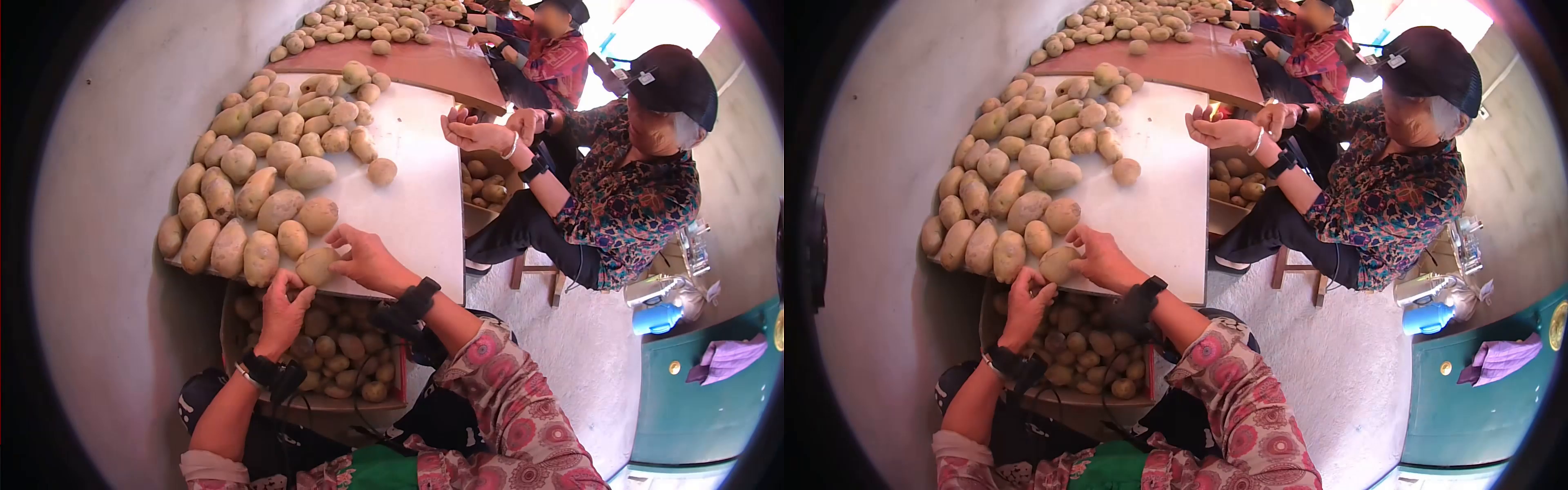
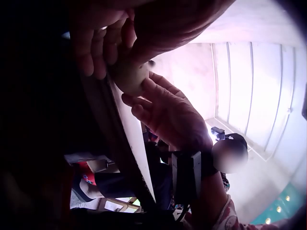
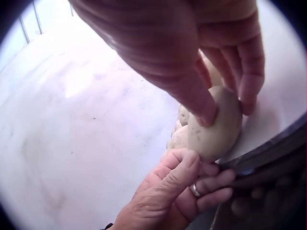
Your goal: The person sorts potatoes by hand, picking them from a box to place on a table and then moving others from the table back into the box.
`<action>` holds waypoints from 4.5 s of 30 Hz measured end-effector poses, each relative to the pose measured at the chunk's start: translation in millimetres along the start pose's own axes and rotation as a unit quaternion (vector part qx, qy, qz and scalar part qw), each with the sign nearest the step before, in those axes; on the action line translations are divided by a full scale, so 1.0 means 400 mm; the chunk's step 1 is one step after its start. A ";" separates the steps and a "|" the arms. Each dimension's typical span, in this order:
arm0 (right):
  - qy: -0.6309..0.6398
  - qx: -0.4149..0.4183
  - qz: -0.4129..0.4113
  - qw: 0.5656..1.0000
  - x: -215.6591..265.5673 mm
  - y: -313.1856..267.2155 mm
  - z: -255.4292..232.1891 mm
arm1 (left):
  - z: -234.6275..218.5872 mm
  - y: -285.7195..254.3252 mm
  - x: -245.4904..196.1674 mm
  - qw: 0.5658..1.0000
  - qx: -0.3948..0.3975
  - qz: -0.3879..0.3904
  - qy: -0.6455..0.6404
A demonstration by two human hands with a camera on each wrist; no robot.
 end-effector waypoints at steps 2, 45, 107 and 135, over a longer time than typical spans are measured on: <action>-0.002 -0.026 0.015 1.000 -0.008 0.000 -0.002 | -0.010 0.000 0.007 0.998 0.010 0.004 0.058; 0.054 -0.070 -0.010 0.996 0.000 -0.029 0.054 | -0.024 0.068 -0.095 0.752 -0.043 0.139 0.643; 0.132 0.303 0.054 0.942 0.080 -0.144 0.106 | -0.153 0.009 -0.158 0.851 -0.083 0.211 0.474; -0.110 -0.033 -0.004 0.993 -0.012 -0.025 -0.078 | -0.130 0.007 -0.141 0.862 -0.019 0.135 0.488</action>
Point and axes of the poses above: each hand's wrist, its own y-axis towards the middle knuckle, its own z-axis out of the palm, x = y × z, the point moved 2 cm from there along y, towards the middle knuckle, and after that the axes turned 12 degrees about x, right-handed, at the moved point
